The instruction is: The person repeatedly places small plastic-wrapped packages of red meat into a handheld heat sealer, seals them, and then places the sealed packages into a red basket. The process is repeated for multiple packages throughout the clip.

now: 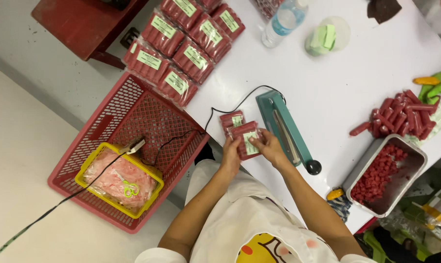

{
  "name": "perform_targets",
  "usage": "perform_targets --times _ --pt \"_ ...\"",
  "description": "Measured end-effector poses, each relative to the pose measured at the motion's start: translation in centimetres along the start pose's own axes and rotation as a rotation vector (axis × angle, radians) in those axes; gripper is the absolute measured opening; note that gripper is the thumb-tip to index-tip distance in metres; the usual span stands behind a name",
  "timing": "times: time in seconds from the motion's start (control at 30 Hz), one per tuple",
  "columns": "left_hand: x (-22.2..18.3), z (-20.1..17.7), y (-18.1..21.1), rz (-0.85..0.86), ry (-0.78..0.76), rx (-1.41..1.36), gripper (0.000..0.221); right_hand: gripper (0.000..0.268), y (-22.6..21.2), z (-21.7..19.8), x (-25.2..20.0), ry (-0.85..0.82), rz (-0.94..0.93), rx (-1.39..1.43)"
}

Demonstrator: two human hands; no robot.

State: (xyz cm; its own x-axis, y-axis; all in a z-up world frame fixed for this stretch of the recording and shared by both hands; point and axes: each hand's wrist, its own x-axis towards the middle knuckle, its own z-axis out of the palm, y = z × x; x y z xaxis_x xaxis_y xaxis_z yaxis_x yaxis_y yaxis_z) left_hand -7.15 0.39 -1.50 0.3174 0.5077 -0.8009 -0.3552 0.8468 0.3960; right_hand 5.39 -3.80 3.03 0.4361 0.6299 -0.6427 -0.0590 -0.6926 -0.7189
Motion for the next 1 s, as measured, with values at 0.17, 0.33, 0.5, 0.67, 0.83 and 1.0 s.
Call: perform_targets --times 0.17,0.33,0.5,0.67,0.83,1.0 --pt "2.2 -2.1 2.9 0.242 0.188 0.759 0.057 0.077 -2.6 0.5 5.4 -0.15 -0.099 -0.755" --pt "5.9 -4.1 1.4 0.32 0.217 1.037 0.075 0.043 -12.3 1.4 13.3 0.08 -0.474 -0.791" --pt "4.0 -2.4 3.9 0.25 0.147 1.072 0.08 0.051 -22.3 5.9 22.2 0.24 -0.748 -0.661" --pt "1.3 -1.3 7.9 0.228 0.152 1.068 0.086 0.079 -24.1 6.3 26.0 0.075 -0.444 -0.715" --pt "-0.8 1.5 11.0 0.521 0.139 0.821 0.056 0.036 -18.6 1.6 24.2 0.067 -0.388 -0.304" --pt "1.7 5.2 9.7 0.12 -0.25 0.05 0.073 0.051 -13.2 -4.3 7.2 -0.093 -0.158 0.113"
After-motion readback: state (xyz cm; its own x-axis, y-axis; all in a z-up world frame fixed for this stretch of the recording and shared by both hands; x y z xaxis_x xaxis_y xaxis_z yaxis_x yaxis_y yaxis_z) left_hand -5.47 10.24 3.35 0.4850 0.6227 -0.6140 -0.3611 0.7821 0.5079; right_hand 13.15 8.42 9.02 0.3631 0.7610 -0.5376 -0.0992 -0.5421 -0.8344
